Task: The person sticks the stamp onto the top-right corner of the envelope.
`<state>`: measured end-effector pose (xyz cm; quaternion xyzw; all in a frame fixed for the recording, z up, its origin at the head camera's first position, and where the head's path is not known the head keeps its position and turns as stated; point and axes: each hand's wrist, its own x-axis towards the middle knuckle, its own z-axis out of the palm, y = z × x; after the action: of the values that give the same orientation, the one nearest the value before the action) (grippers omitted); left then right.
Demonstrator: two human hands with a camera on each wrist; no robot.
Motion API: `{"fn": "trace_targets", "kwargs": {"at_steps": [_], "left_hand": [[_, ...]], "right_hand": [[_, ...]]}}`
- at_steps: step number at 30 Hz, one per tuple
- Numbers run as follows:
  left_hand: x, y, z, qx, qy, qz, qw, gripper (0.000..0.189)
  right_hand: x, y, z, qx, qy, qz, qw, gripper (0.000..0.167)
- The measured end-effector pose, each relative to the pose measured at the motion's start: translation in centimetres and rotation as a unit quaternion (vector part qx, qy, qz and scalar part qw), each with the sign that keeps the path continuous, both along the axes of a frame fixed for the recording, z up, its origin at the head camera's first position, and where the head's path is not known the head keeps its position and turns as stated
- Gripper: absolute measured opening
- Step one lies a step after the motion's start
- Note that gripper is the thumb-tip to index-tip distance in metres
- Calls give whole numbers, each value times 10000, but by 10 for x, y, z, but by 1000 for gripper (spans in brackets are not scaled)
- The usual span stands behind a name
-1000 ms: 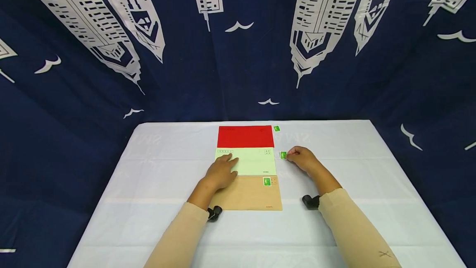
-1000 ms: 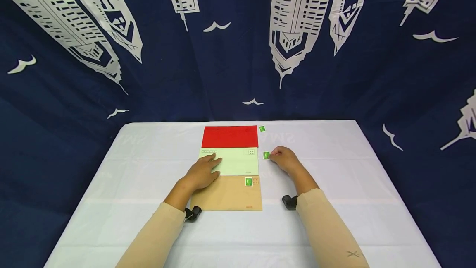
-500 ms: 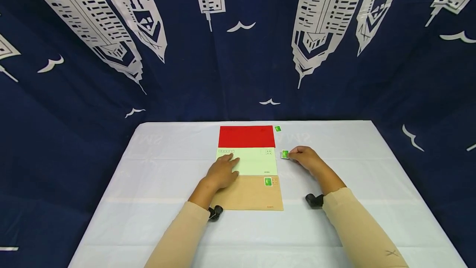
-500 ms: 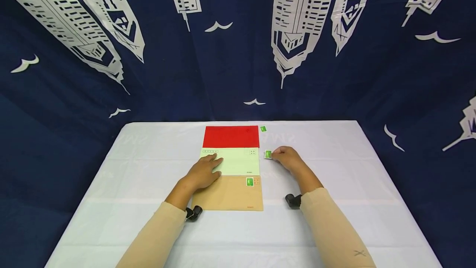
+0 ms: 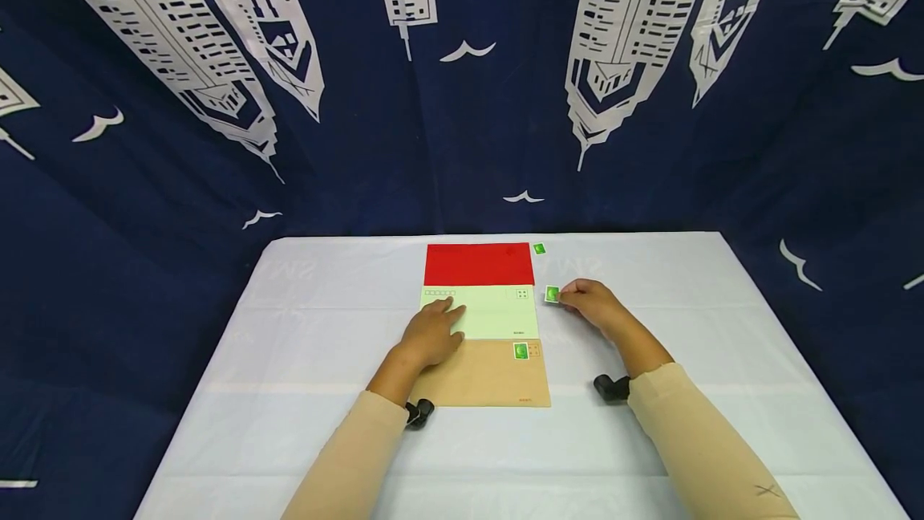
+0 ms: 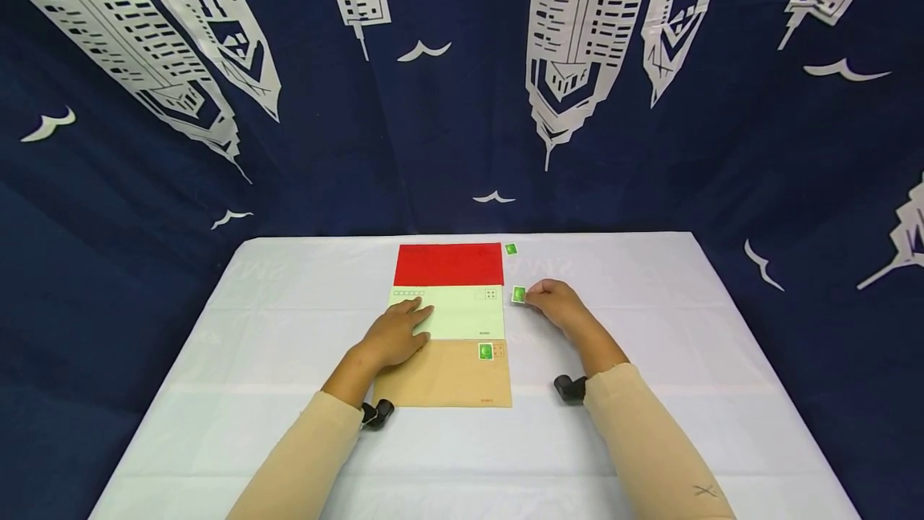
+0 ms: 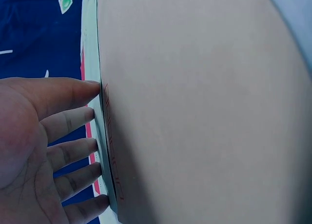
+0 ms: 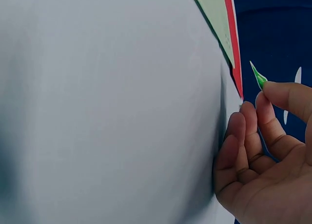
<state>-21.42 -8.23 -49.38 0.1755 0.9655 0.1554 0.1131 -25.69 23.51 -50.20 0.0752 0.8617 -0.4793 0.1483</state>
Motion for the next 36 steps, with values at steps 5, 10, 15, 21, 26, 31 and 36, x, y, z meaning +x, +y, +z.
{"fn": "trace_targets", "kwargs": {"at_steps": [5, 10, 15, 21, 26, 31, 36], "left_hand": [[0, 0, 0, -76, 64, 13, 10000, 53], [1, 1, 0, -88, 53, 39, 9999, 53], [0, 1, -1, -70, 54, 53, 9999, 53], [0, 1, -2, -82, 54, 56, 9999, 53], [-1, 1, -3, -84, 67, 49, 9999, 53], [1, 0, -1, -33, 5, 53, 10000, 53], [1, 1, -1, -116, 51, 50, 9999, 53]], "right_hand": [[1, -4, 1, -201, 120, 47, 9997, 27], [1, -8, 0, -572, 213, 72, 9981, 25], [0, -12, -1, -732, 305, 59, 9968, 24], [1, -19, -2, -940, 383, 92, 9948, 22], [0, -22, -5, -1039, 415, 40, 9937, 21], [0, -26, -6, -1177, 444, 74, 9920, 21], [-2, -29, -8, -1317, 411, 163, 9903, 19]]}}
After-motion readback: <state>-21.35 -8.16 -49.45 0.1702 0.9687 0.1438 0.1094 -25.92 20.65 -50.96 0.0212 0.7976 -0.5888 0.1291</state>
